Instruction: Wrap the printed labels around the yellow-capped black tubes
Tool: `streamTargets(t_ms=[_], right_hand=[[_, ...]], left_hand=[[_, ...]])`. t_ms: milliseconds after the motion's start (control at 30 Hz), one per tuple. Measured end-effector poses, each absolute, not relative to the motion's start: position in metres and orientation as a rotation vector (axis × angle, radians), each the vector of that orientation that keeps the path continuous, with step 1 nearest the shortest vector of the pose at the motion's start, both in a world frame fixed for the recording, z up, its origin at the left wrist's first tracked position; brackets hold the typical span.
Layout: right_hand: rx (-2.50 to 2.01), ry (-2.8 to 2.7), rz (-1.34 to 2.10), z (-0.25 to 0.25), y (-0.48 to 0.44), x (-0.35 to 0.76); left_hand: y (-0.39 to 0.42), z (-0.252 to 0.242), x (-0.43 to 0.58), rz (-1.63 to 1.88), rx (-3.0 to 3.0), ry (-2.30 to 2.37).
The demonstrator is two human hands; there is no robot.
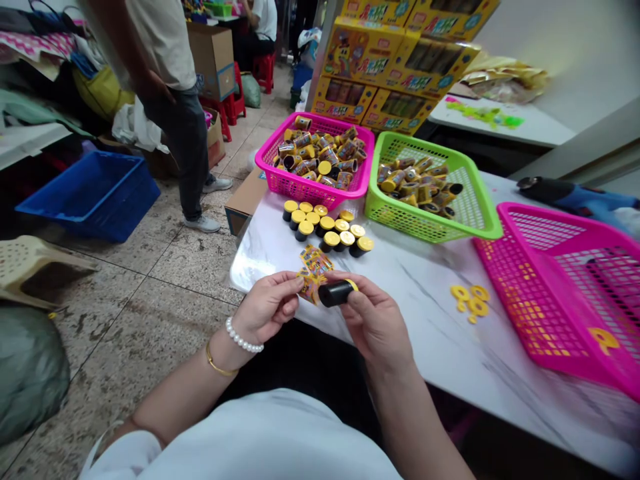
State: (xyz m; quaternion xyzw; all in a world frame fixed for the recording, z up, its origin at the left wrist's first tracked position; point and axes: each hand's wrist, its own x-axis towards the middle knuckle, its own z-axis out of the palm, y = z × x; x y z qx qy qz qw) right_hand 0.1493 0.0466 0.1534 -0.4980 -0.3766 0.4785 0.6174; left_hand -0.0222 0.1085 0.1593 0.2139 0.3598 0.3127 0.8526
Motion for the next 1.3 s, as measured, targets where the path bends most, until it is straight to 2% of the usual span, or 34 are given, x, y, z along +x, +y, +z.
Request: streamTargets(t_ms=[200, 367, 533, 800, 967, 1100, 1300], right_hand=[[-1.327, -0.998, 0.809, 0.164, 0.039, 0.146], [-1.322, -0.934, 0.876, 0.168, 0.038, 0.133], [-1.357, -0.947, 0.753, 0.162, 0.037, 0.127], [-1.366, -1.027, 0.804, 0.165, 0.037, 0.130], [-1.363, -1.121, 0.433, 0.153, 0.028, 0.125], [-1.235, -1.151, 0.404, 0.147, 0.024, 0.125], [-1.218, -1.352, 0.531, 0.155, 0.025, 0.130]], left_hand=[[0.106, 0.155, -0.018, 0.688, 0.439, 0.733], [0.103, 0.148, -0.015, 0.688, 0.459, 0.692], [0.105, 0.149, -0.019, 0.686, 0.413, 0.665], [0.106, 0.151, -0.022, 0.643, 0.437, 0.637], [0.091, 0.153, -0.027, 0.736, 0.539, 0.752], [0.089, 0.161, -0.034, 0.983, 0.829, 0.812], [0.106, 0.166, -0.036, 0.690, 1.040, 0.609]])
